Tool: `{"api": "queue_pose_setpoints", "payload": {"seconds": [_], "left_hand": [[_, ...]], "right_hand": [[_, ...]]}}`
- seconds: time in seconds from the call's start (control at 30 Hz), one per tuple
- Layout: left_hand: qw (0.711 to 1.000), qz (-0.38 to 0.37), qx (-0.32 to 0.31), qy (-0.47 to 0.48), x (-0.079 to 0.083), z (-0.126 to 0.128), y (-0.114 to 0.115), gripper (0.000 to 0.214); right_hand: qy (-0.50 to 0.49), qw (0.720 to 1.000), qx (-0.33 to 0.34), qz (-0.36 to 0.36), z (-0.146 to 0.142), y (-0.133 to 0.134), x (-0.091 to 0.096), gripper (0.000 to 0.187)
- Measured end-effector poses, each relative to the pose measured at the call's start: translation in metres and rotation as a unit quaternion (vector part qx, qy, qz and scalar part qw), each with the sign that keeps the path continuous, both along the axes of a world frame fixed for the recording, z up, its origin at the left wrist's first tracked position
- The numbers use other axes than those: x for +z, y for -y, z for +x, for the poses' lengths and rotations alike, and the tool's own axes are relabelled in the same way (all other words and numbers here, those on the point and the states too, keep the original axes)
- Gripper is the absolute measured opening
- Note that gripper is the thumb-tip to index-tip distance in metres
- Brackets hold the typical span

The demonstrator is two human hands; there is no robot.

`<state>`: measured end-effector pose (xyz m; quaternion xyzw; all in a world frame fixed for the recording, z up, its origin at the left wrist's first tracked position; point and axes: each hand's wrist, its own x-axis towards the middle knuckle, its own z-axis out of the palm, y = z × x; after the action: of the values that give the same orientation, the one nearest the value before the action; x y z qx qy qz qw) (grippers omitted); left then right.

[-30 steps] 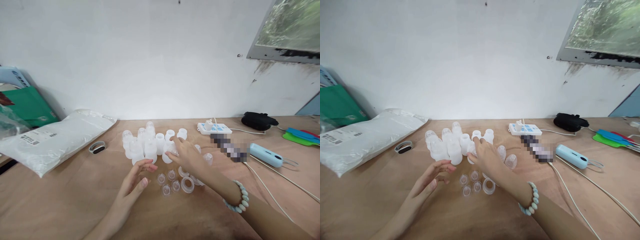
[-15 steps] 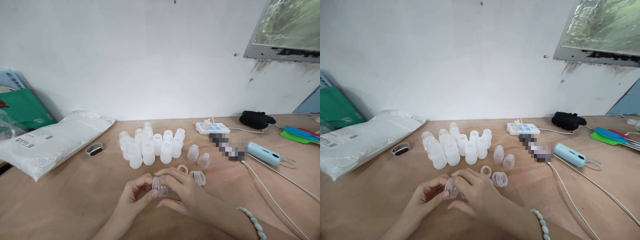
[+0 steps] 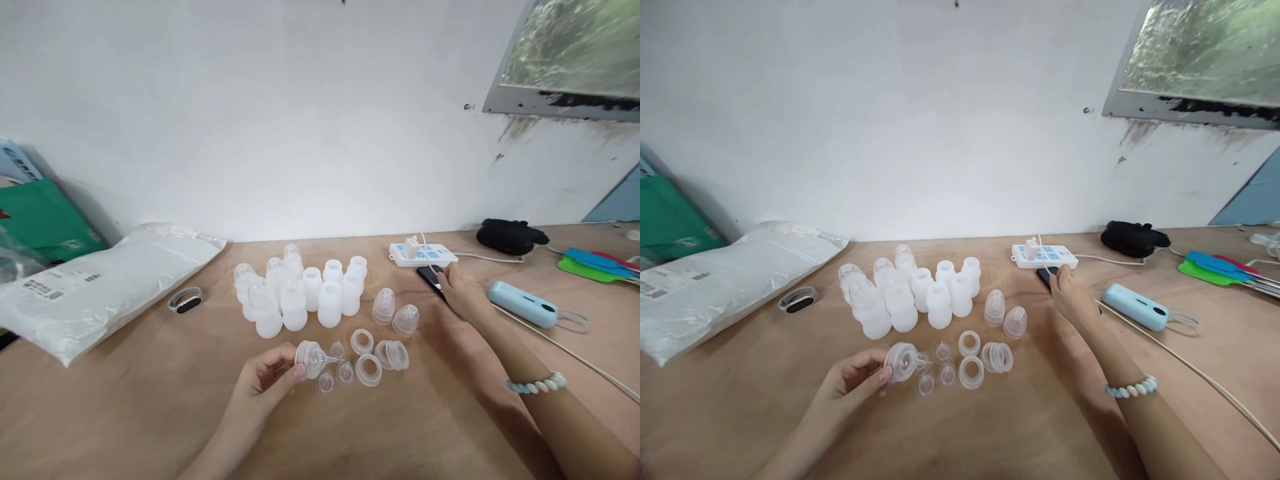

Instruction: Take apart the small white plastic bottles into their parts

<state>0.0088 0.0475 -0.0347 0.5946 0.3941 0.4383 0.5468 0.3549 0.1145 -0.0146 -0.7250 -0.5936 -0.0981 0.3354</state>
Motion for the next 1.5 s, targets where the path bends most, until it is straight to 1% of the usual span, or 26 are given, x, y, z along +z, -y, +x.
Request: {"api": "queue_pose_setpoints", "payload": {"seconds": [0.13,0.23,0.27,0.33,0.37,0.4,0.43,0.47,0.5,0.53,0.57,0.6,0.63,0.7,0.8,0.97,1.1,1.2,1.37,1.5], "left_hand": [[1.0,-0.006,0.0,0.006,0.003,0.0,0.001,0.025],[1.0,-0.005,0.011,0.0,0.005,0.0,0.001,0.026],[1.0,-0.004,0.012,-0.002,0.005,0.0,0.001,0.026],[1.0,-0.005,0.01,-0.002,0.004,0.001,0.002,0.027],[1.0,-0.004,0.008,0.001,0.003,0.001,0.002,0.027],[1.0,-0.003,0.005,0.003,0.002,0.001,0.003,0.027],[1.0,-0.002,0.003,0.005,0.001,0.002,0.003,0.026],[1.0,0.0,0.002,0.008,0.0,0.002,0.004,0.026],[1.0,0.001,0.0,0.011,0.0,0.002,0.004,0.025],[1.0,0.002,-0.005,0.013,-0.001,0.002,0.004,0.024],[1.0,0.001,-0.011,0.015,-0.001,0.002,0.004,0.024],[1.0,0.0,-0.017,0.019,-0.001,0.002,0.005,0.024],[0.999,-0.002,-0.022,0.023,-0.002,0.003,0.005,0.024],[0.999,-0.011,-0.034,0.029,-0.002,0.004,0.007,0.024],[0.997,-0.025,-0.059,0.046,-0.004,0.006,0.009,0.022],[0.994,-0.055,-0.074,0.066,-0.007,0.007,0.011,0.024],[0.988,-0.075,-0.095,0.093,-0.008,0.007,0.011,0.026],[0.984,-0.092,-0.103,0.115,-0.01,0.007,0.012,0.027],[0.965,-0.163,-0.084,0.185,-0.013,0.011,0.014,0.029],[0.961,-0.183,-0.095,0.183,-0.012,0.014,0.012,0.029]], "right_hand": [[-0.013,1.0,0.019,-0.01,0.006,-0.001,-0.006,0.033],[-0.017,0.999,0.042,-0.006,0.005,-0.004,-0.007,0.023],[-0.018,0.998,0.052,-0.003,0.001,-0.004,-0.006,0.019],[-0.014,0.996,0.085,0.006,-0.015,0.002,-0.006,0.019],[-0.01,0.993,0.114,0.013,-0.027,0.009,-0.006,0.02],[-0.003,0.986,0.164,0.023,-0.042,0.017,-0.006,0.019],[0.008,0.964,0.259,0.056,-0.058,0.028,-0.006,0.019],[0.017,0.933,0.353,0.073,-0.075,0.039,-0.007,0.017],[0.034,0.901,0.424,0.087,-0.091,0.05,-0.007,0.017],[0.057,0.874,0.473,0.094,-0.106,0.06,-0.009,0.021],[0.071,0.861,0.495,0.092,-0.118,0.069,-0.01,0.029],[0.076,0.85,0.513,0.096,-0.128,0.075,-0.012,0.033],[0.07,0.846,0.519,0.099,-0.135,0.079,-0.014,0.032],[0.042,0.848,0.516,0.113,-0.141,0.083,-0.018,0.025],[0.0,0.852,0.507,0.132,-0.141,0.082,-0.024,0.016],[-0.019,0.849,0.509,0.14,-0.139,0.085,-0.028,0.018],[-0.007,0.854,0.499,0.144,-0.139,0.086,-0.034,0.023],[-0.02,0.849,0.509,0.14,-0.139,0.086,-0.037,0.021],[-0.031,0.84,0.523,0.142,-0.139,0.086,-0.034,0.016],[-0.016,0.84,0.525,0.139,-0.139,0.087,-0.033,0.012]]}}
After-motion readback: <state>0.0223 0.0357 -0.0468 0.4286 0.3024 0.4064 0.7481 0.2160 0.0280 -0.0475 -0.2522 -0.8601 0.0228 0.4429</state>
